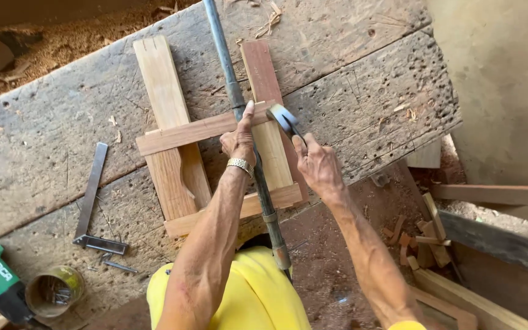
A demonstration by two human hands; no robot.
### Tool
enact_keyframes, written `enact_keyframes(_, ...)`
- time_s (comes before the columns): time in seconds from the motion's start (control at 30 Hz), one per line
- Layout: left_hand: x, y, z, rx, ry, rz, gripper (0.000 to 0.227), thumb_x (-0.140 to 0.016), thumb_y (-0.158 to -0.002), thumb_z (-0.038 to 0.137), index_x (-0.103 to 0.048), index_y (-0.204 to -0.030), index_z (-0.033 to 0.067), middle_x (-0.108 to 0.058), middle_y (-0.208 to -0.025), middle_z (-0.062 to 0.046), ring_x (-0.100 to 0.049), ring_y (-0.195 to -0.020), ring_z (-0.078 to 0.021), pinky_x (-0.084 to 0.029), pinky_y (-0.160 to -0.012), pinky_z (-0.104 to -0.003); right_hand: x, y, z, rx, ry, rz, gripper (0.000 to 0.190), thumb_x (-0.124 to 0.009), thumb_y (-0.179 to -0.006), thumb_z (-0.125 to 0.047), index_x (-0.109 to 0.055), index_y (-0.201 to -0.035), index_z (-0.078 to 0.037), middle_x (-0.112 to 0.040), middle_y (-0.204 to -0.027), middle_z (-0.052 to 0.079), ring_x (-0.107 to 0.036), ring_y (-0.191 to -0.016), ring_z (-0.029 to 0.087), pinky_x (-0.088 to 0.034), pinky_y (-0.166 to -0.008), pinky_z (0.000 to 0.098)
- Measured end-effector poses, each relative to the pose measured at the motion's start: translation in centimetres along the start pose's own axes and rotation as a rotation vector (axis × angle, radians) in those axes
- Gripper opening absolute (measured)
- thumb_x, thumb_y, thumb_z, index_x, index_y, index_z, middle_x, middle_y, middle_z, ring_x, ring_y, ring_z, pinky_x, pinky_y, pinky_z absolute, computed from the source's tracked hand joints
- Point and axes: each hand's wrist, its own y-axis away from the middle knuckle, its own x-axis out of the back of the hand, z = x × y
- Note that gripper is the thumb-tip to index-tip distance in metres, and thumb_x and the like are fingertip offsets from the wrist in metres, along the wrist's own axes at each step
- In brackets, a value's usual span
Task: The person assembles a small wooden frame by hammering nails into pre-cut pieces while using a pipe clamp to hold the parts together. They repeatedly pick nails, position them, and strike with a hammer, occasionally repositioning the clamp and checking alignment.
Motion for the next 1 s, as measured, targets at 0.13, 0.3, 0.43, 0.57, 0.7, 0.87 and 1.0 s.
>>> enact_keyframes(0.13,-1.8,-4.1,-3.2,-0.002,-0.033,0.027,0.105,-0.092,-0.044,0.061,-0.066,-0.123,-0.0038,-0.064,-0.129,-0.024,-0.057,-0.130,-0.0321,-0.046,-0.111,-0.041,3.8,4.2,-2.5,-0.074,-0.178,-0.031,0.046,-0.041,-0.109,-0.051,-0.060,-0.090,-0.014,-0.066,-0.060,0.021,-0.072,-0.059,0.036,-0.056,-0.056,0.0482)
enact_keyframes(0.3,-2.2,-4.5,-3.0,-0.019,-0.034,0.069,0.096,-0.095,-0.042,0.055,-0.070,-0.116,-0.0010,-0.068,-0.122,-0.023,-0.063,-0.124,-0.0334,-0.050,-0.104,-0.041,6.1,11.1,-2.8,-0.009,-0.142,-0.050,0.048,-0.033,-0.111,-0.042,-0.066,-0.105,-0.009,-0.064,-0.054,0.020,-0.068,-0.047,0.031,-0.058,-0.052,0.0407)
enact_keyframes(0.43,-1.3,-3.5,-2.5,-0.028,-0.043,0.043,0.086,-0.093,-0.047,0.050,-0.073,-0.112,-0.0014,-0.066,-0.127,-0.026,-0.060,-0.128,-0.0359,-0.048,-0.107,-0.042,1.5,13.7,3.1,-0.103,-0.134,-0.157,0.053,-0.033,-0.108,-0.056,-0.062,-0.089,-0.017,-0.063,-0.050,0.010,-0.066,-0.043,0.022,-0.057,-0.050,0.0333)
enact_keyframes(0.57,-1.4,-3.4,-1.8,-0.024,-0.031,0.065,0.080,-0.092,-0.047,0.050,-0.075,-0.109,0.0020,-0.068,-0.125,-0.023,-0.061,-0.126,-0.0342,-0.049,-0.106,-0.041,1.2,13.6,3.0,-0.089,-0.158,-0.119,0.043,-0.043,-0.106,-0.053,-0.061,-0.089,-0.017,-0.063,-0.054,0.015,-0.070,-0.051,0.029,-0.054,-0.051,0.0394)
enact_keyframes(0.7,-1.2,-2.7,-1.9,-0.020,-0.001,0.056,0.084,-0.093,-0.048,0.048,-0.073,-0.113,-0.0011,-0.065,-0.128,-0.025,-0.059,-0.129,-0.0348,-0.047,-0.109,-0.042,1.6,14.1,1.8,-0.121,-0.159,-0.076,0.040,-0.048,-0.105,-0.049,-0.060,-0.085,-0.017,-0.062,-0.053,0.015,-0.068,-0.049,0.026,-0.054,-0.050,0.0368)
enact_keyframes(0.87,-0.8,-2.0,-1.0,-0.036,0.048,0.047,0.100,-0.091,-0.048,0.060,-0.068,-0.120,-0.0059,-0.063,-0.132,-0.027,-0.056,-0.132,-0.0350,-0.046,-0.111,-0.043,-0.4,12.8,4.4,-0.246,-0.240,0.083,0.034,-0.049,-0.107,-0.039,-0.064,-0.101,-0.009,-0.067,-0.065,0.017,-0.067,-0.056,0.030,-0.058,-0.056,0.0424)
enact_keyframes(1.0,1.0,-0.2,-1.1,-0.033,0.132,0.027,0.112,-0.074,-0.057,0.079,-0.064,-0.125,-0.0096,-0.059,-0.138,-0.030,-0.053,-0.136,-0.0365,-0.042,-0.117,-0.047,-2.2,8.9,9.6,-0.194,0.031,0.354,0.032,-0.061,-0.103,-0.031,-0.056,-0.125,-0.008,-0.065,-0.094,0.025,-0.070,-0.083,0.045,-0.057,-0.064,0.0551)
